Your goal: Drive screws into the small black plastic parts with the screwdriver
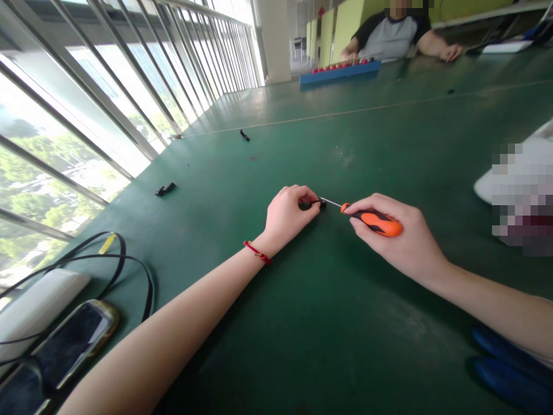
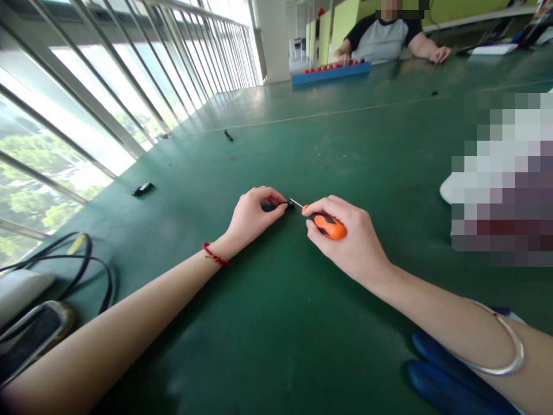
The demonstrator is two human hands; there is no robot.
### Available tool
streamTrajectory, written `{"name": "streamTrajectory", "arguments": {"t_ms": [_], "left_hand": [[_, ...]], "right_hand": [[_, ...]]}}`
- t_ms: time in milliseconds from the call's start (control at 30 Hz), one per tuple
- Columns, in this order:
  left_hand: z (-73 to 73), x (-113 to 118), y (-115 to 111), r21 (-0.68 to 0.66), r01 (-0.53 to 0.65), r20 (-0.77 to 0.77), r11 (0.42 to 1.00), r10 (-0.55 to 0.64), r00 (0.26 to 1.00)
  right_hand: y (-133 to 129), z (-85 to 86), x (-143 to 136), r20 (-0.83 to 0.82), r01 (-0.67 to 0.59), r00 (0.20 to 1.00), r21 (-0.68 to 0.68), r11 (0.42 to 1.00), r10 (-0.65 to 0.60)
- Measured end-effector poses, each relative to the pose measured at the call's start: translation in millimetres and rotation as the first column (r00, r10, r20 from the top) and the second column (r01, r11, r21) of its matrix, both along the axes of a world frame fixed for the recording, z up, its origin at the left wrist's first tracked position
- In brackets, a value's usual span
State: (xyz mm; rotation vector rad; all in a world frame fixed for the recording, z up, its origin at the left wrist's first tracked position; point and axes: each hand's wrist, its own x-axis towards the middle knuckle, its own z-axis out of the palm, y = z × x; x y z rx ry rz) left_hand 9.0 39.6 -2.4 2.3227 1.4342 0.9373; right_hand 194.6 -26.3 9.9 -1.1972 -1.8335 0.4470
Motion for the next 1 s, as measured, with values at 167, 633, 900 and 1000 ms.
{"name": "streamTrajectory", "arguments": {"t_ms": [167, 633, 900, 1000], "left_hand": [[-0.5, -0.4, 0.4, -0.002, 0.005, 0.013, 1.000, -0.005, 1.000], [-1.2, -0.3, 2.8, -0.001, 0.038, 0.010, 0.999, -0.038, 0.999], [1.3, 0.4, 1.4, 0.056, 0.052, -0.039, 0.997, -0.050, 0.998], [2.1, 0.8, 0.1, 0.103, 0.052, -0.081, 0.993, -0.044, 0.996]], "right_hand": [[-0.5, -0.2, 0.2, -0.003, -0.003, 1.000, -0.001, 1.000, 0.003], [0.7, -2.5, 1.3, 0.016, 0.003, 1.000, -0.004, 1.000, -0.002], [2.7, -4.3, 1.7, 0.031, -0.011, 0.999, -0.011, 1.000, 0.011], [3.5, -4.5, 2.1, 0.029, 0.002, 1.000, 0.013, 1.000, -0.002]]}}
